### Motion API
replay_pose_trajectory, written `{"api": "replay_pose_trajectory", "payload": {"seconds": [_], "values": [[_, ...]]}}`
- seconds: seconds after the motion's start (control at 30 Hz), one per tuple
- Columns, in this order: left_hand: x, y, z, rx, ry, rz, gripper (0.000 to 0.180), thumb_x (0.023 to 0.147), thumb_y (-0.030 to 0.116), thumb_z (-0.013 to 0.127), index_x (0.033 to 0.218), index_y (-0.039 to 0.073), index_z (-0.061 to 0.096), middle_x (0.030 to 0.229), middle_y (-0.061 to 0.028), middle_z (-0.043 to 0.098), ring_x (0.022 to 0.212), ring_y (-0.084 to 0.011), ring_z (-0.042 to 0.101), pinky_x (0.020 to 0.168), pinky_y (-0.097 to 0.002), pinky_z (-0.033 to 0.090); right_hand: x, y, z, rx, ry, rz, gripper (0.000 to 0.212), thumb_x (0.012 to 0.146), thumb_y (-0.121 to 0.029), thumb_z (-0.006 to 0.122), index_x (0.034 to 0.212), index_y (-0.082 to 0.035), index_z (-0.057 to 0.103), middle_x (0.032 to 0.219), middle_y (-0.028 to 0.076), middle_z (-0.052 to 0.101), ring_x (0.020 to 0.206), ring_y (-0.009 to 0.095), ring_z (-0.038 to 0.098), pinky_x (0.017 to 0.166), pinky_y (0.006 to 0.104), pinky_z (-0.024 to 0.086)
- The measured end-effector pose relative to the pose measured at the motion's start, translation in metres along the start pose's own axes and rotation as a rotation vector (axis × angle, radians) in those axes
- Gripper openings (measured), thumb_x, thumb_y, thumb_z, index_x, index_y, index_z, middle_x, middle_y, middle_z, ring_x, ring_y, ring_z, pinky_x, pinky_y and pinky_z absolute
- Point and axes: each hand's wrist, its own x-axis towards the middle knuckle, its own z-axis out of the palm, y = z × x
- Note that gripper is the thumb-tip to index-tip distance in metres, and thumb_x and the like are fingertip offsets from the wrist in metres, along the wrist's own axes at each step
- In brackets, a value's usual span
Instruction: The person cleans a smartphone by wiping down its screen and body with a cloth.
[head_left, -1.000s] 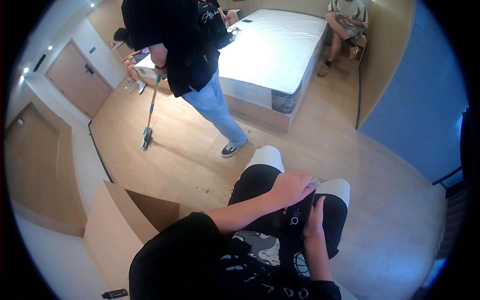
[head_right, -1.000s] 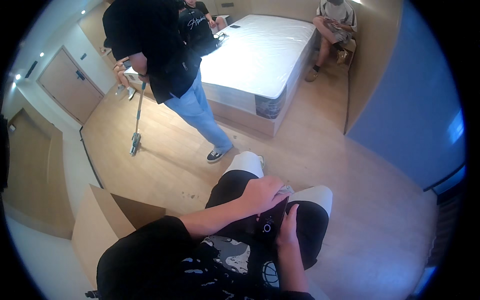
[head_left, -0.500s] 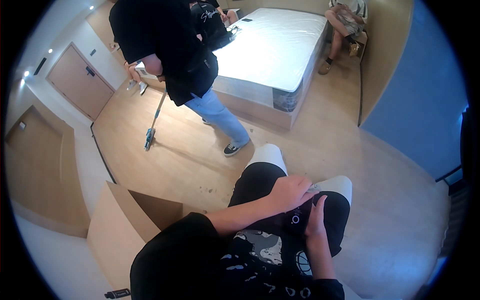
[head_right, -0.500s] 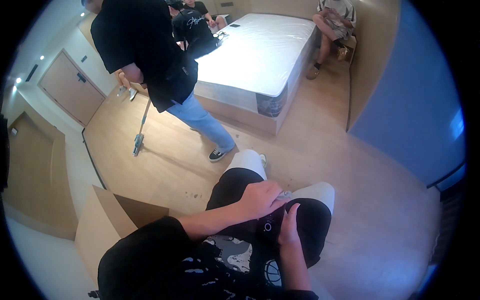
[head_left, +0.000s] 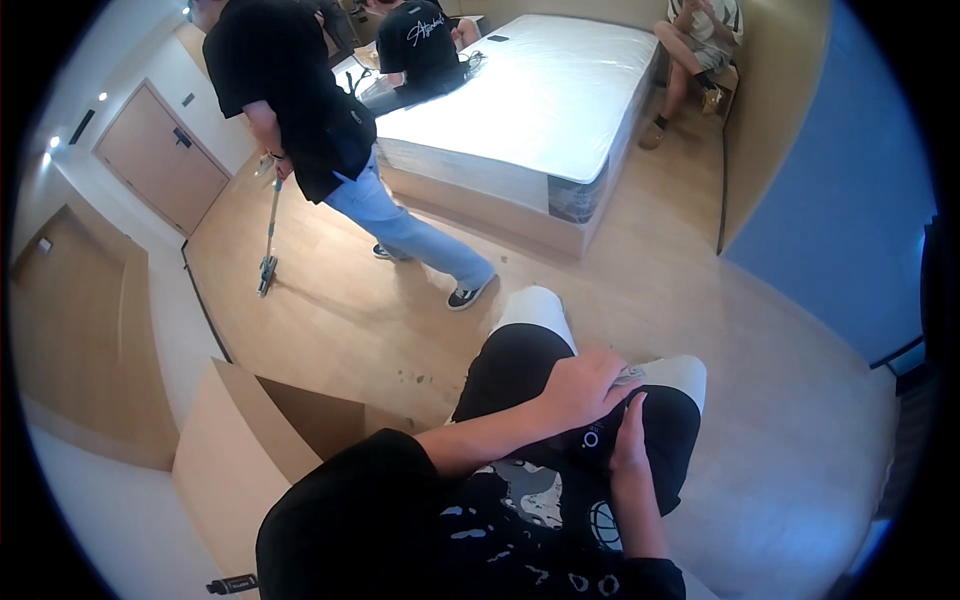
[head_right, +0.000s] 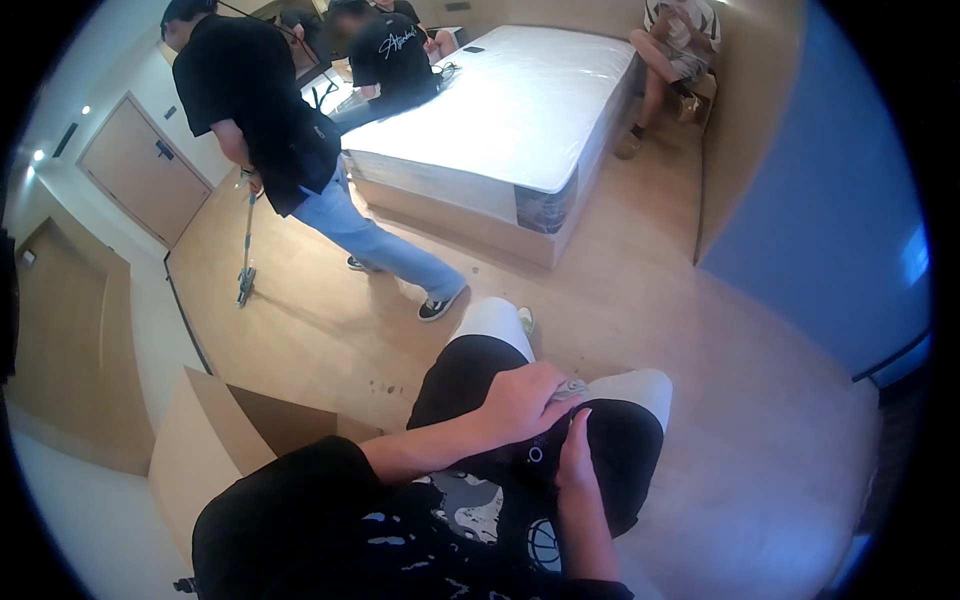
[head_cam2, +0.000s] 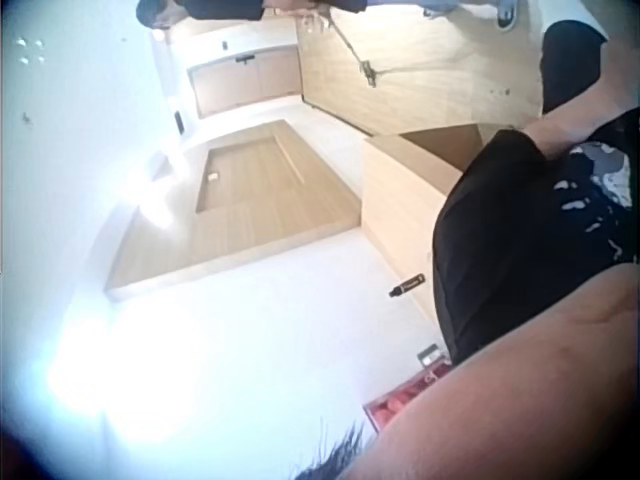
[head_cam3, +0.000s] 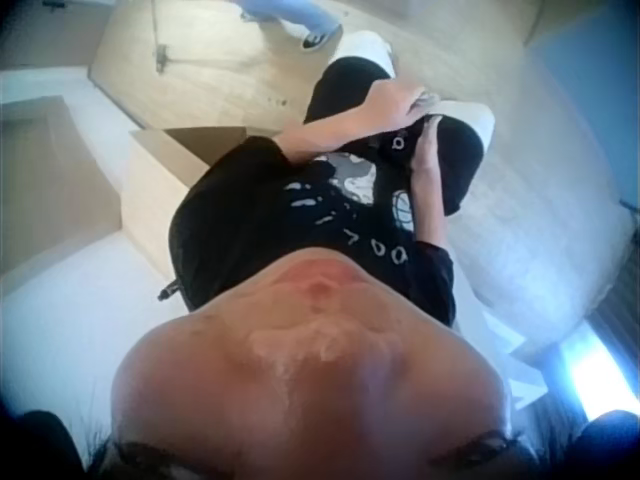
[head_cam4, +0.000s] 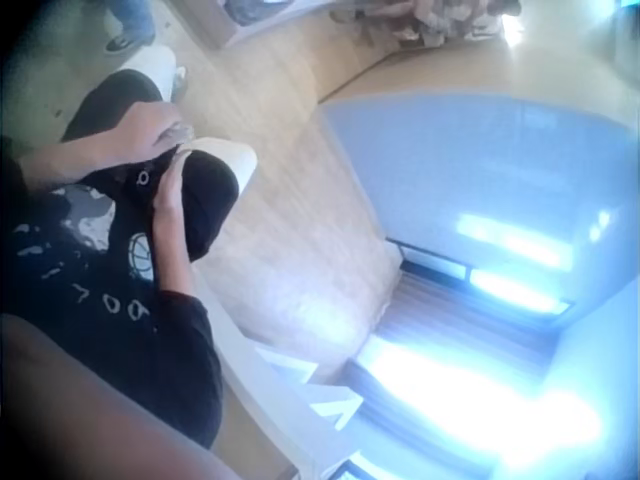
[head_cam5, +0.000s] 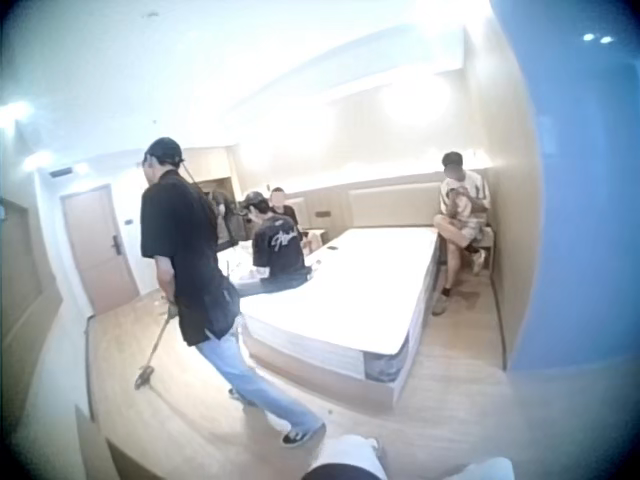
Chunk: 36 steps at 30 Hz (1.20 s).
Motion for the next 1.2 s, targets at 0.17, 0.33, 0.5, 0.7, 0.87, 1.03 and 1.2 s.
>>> {"api": "replay_pose_trajectory", "payload": {"seconds": [0.17,0.33,0.5,0.7,0.87,1.03,1.2], "values": [[-0.003,-0.011,0.037,0.053,-0.031,-0.032,0.023,0.091,0.029,0.069,0.093,0.006,0.065,0.083,-0.0133,0.066,0.077,-0.0336,0.067,0.063,-0.0422,0.054,-0.007,-0.027,-0.001,-0.084,0.046,0.054,0.082,0.103,-0.068,0.015,0.149,-0.006,0.042,0.139,0.012,0.058,0.127,0.028,0.057,0.110,0.0403,0.043],[-0.003,-0.022,0.049,0.055,0.025,-0.149,0.028,0.094,0.032,0.067,0.093,0.005,0.064,0.079,-0.0160,0.066,0.074,-0.0359,0.067,0.062,-0.0438,0.053,-0.006,-0.034,-0.017,-0.121,-0.026,0.029,0.085,0.099,-0.074,0.022,0.139,-0.004,0.052,0.127,0.013,0.065,0.117,0.028,0.062,0.103,0.0406,0.048],[0.008,-0.019,0.034,0.004,-0.023,-0.326,0.035,0.096,0.037,0.064,0.091,0.003,0.060,0.077,-0.0199,0.066,0.072,-0.0412,0.067,0.063,-0.0474,0.053,0.001,-0.041,-0.028,-0.040,-0.274,0.096,0.081,0.102,-0.069,0.014,0.131,-0.005,0.056,0.111,0.012,0.068,0.101,0.026,0.065,0.097,0.0405,0.050],[0.033,0.002,0.035,-0.044,-0.055,-0.307,0.035,0.095,0.037,0.066,0.093,0.003,0.062,0.078,-0.0203,0.066,0.073,-0.0420,0.066,0.063,-0.0469,0.052,0.011,-0.043,-0.035,-0.038,-0.188,0.078,0.079,0.103,-0.067,0.016,0.137,-0.004,0.051,0.116,0.014,0.067,0.106,0.028,0.065,0.100,0.0412,0.049],[0.059,0.010,0.053,-0.043,-0.063,-0.219,0.034,0.093,0.038,0.067,0.091,0.005,0.062,0.078,-0.0193,0.067,0.072,-0.0413,0.066,0.062,-0.0461,0.053,0.014,-0.057,-0.025,-0.051,0.085,0.034,0.079,0.104,-0.066,0.015,0.140,-0.004,0.048,0.117,0.014,0.067,0.106,0.028,0.065,0.100,0.0410,0.049],[0.072,-0.004,0.056,0.005,-0.163,-0.366,0.034,0.094,0.038,0.066,0.095,0.005,0.061,0.077,-0.0186,0.067,0.074,-0.0415,0.067,0.065,-0.0490,0.053,0.022,-0.075,-0.040,-0.149,-0.198,-0.003,0.087,0.100,-0.073,0.016,0.139,-0.002,0.049,0.106,0.015,0.069,0.097,0.026,0.067,0.093,0.0395,0.053],[0.070,-0.031,0.044,0.041,-0.169,-0.449,0.032,0.094,0.036,0.066,0.095,0.005,0.060,0.079,-0.0204,0.068,0.076,-0.0422,0.068,0.066,-0.0500,0.053,0.027,-0.094,-0.027,-0.121,-0.342,0.056,0.092,0.098,-0.074,0.010,0.134,-0.002,0.054,0.103,0.012,0.068,0.098,0.023,0.065,0.093,0.0377,0.051]]}}
